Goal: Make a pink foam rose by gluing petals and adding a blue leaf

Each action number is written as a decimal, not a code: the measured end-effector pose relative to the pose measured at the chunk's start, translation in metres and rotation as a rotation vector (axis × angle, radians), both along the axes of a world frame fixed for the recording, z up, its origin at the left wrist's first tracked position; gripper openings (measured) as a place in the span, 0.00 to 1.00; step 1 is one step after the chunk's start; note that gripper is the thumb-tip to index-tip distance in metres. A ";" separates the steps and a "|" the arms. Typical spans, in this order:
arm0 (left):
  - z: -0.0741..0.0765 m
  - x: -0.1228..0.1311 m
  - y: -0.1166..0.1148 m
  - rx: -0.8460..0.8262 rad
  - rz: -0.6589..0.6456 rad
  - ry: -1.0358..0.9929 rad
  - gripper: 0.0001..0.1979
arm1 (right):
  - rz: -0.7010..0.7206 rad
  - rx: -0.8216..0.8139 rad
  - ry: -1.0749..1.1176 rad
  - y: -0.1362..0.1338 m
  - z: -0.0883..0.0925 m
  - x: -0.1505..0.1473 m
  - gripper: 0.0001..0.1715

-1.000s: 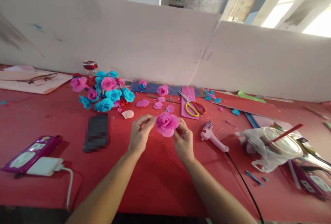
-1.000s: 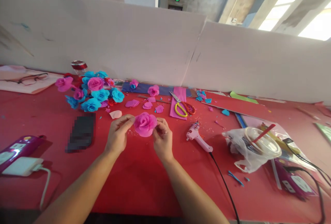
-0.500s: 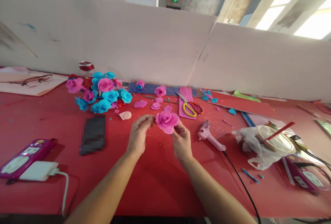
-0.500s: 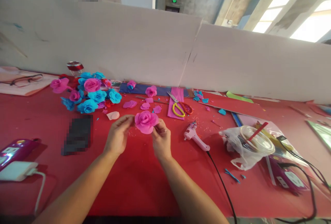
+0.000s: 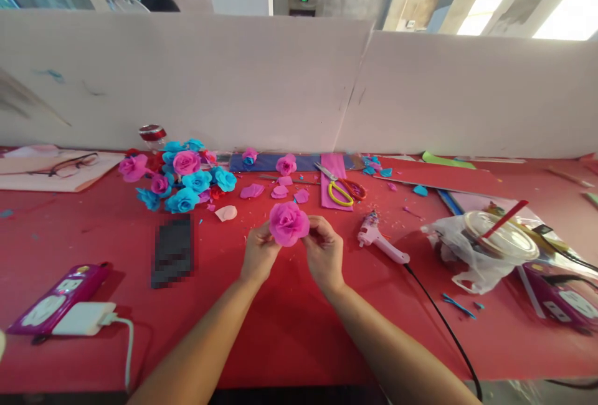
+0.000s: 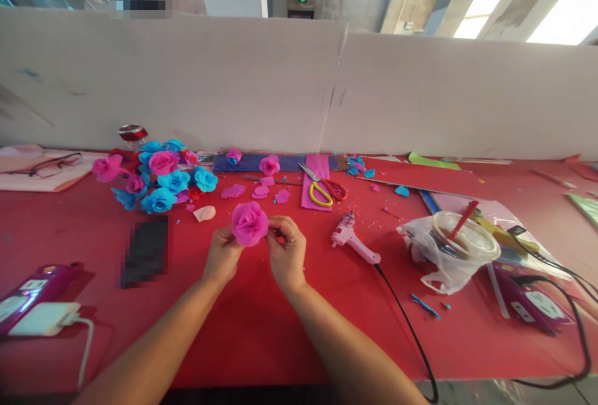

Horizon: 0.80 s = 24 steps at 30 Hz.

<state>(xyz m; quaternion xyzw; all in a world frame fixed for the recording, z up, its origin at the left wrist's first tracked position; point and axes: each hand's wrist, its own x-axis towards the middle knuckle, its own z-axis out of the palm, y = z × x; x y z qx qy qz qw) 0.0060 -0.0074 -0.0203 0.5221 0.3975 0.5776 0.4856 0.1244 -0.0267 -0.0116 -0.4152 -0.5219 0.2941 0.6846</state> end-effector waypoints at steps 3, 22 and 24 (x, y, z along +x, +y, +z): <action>0.001 0.002 -0.002 -0.013 -0.013 -0.031 0.04 | -0.051 0.031 -0.082 -0.001 0.002 -0.001 0.07; 0.010 0.002 -0.004 0.037 0.027 0.076 0.12 | -0.056 -0.002 -0.204 -0.003 0.000 -0.003 0.08; 0.015 0.000 -0.005 0.063 0.072 0.115 0.13 | -0.059 -0.048 -0.182 -0.002 -0.002 -0.002 0.07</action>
